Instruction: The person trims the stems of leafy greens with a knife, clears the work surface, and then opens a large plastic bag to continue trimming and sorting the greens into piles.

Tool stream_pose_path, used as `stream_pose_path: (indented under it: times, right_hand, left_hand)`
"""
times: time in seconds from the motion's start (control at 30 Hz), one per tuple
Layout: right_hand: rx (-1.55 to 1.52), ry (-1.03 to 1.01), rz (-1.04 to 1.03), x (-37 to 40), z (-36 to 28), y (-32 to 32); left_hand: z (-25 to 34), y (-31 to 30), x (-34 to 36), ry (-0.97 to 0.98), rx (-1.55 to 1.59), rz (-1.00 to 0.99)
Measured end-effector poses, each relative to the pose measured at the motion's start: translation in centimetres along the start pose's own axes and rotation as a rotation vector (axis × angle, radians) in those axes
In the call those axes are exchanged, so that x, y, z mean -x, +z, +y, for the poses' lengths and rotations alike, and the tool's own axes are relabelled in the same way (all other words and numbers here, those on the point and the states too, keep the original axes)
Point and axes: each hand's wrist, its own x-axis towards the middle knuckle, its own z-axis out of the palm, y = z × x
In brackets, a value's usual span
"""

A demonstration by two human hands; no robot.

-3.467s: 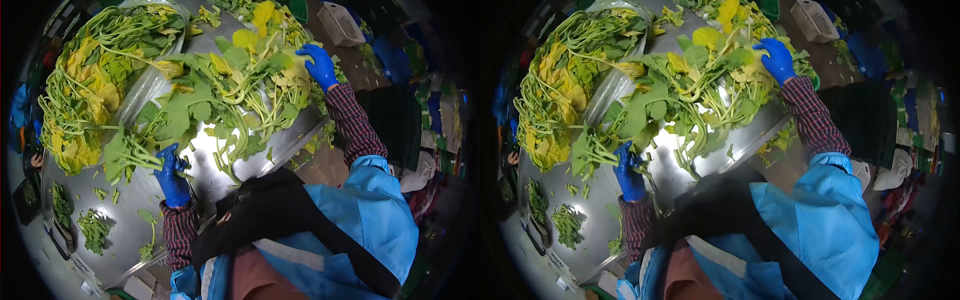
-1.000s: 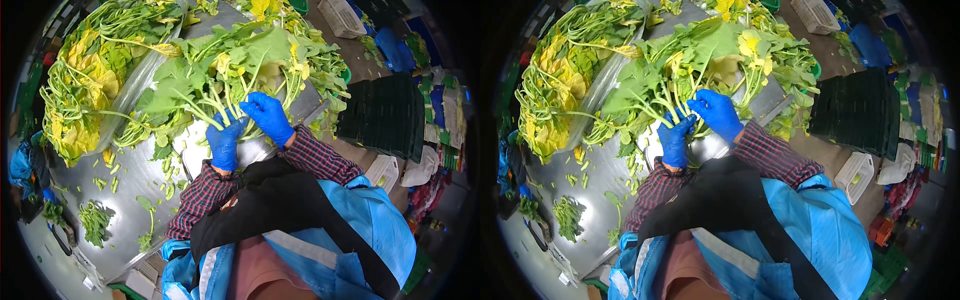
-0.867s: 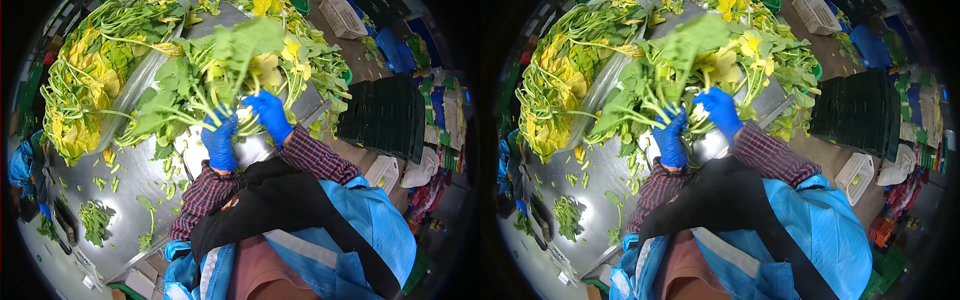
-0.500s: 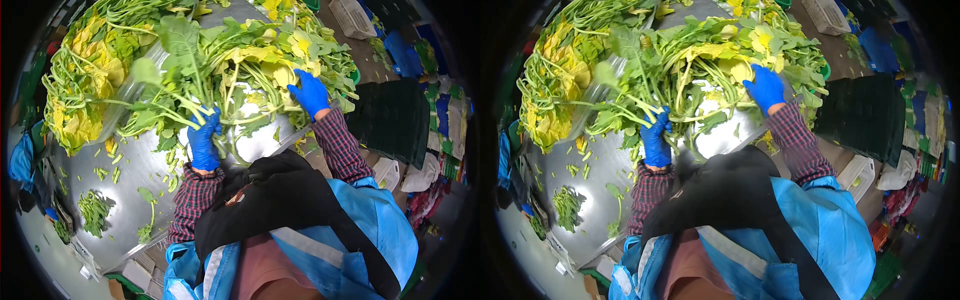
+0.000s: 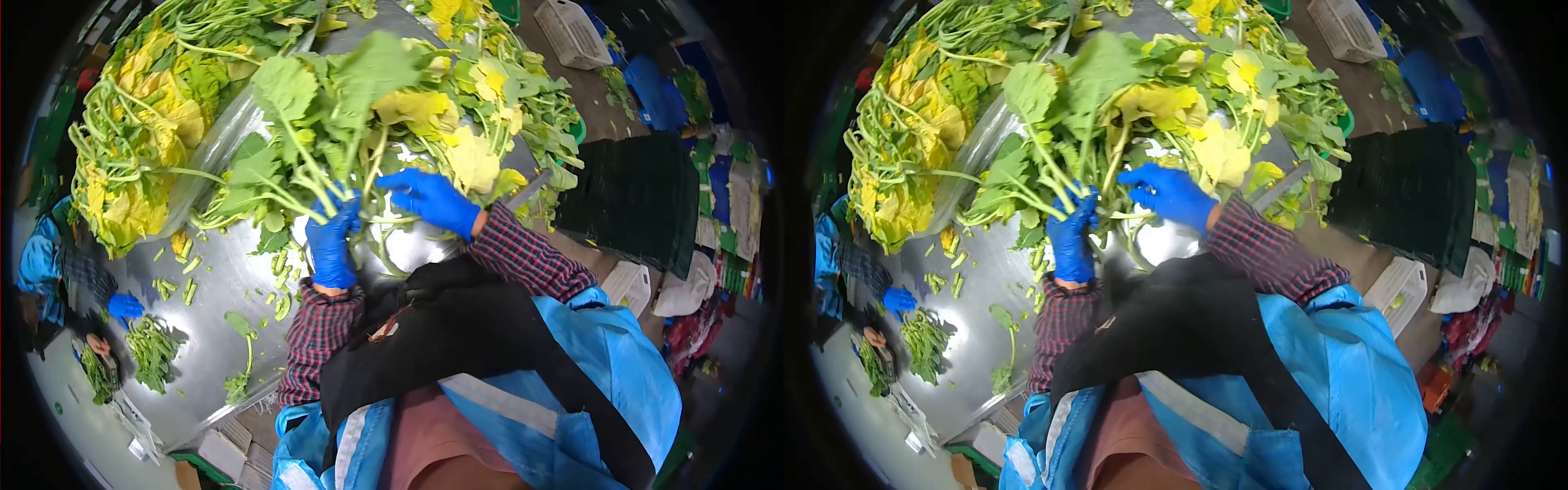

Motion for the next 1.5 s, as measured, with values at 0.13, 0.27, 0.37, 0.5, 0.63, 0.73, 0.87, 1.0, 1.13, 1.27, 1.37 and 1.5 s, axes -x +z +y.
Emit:
stream_pose_path:
  times: [0.13,0.27,0.37,0.5,0.63,0.73,0.87,1.0,1.13,1.27,1.37,1.5]
  right_hand:
    - [0.341,0.085,0.513,-0.2,7.2,-3.2]
    - [0.464,0.1,0.742,-0.6,8.1,-5.3]
    - [0.534,0.225,0.622,-0.1,9.0,-6.8]
    - [0.643,0.318,0.371,0.1,9.1,-6.7]
    - [-0.063,0.351,0.572,-0.2,9.4,-12.4]
    - [-0.368,0.103,0.819,1.0,4.0,-16.6]
    - [-0.313,-0.204,0.98,2.9,0.8,-19.9]
    - [-0.267,-0.258,1.039,2.3,3.5,-20.1]
    - [0.865,-0.162,1.126,1.4,3.1,-18.0]
    - [0.241,-0.523,0.534,-3.2,1.6,-8.6]
    - [0.644,-0.455,0.248,-4.3,-0.5,-2.4]
    - [0.798,-0.336,0.252,-5.1,4.1,-4.4]
  left_hand:
    - [-0.9,-3.6,-1.1,0.009,-0.025,0.193]
    - [-0.9,-4.4,-1.8,0.019,0.043,0.242]
    - [-0.8,-4.3,-2.5,0.023,0.144,0.221]
    - [-0.5,-2.9,-3.6,0.017,-0.005,0.126]
    - [1.0,-0.4,-3.7,0.006,-0.029,0.073]
    - [1.3,0.3,-4.0,0.014,0.002,0.032]
    - [2.3,1.3,-4.1,-0.045,-0.015,-0.026]
    - [3.6,-1.3,-3.6,-0.005,-0.001,-0.027]
    - [4.2,-4.3,-2.2,-0.004,-0.075,0.087]
    - [2.7,-5.8,-1.3,-0.048,-0.144,0.115]
    - [1.8,-3.8,-1.0,-0.034,-0.144,0.068]
    - [0.9,-2.3,-1.0,-0.048,-0.177,0.002]
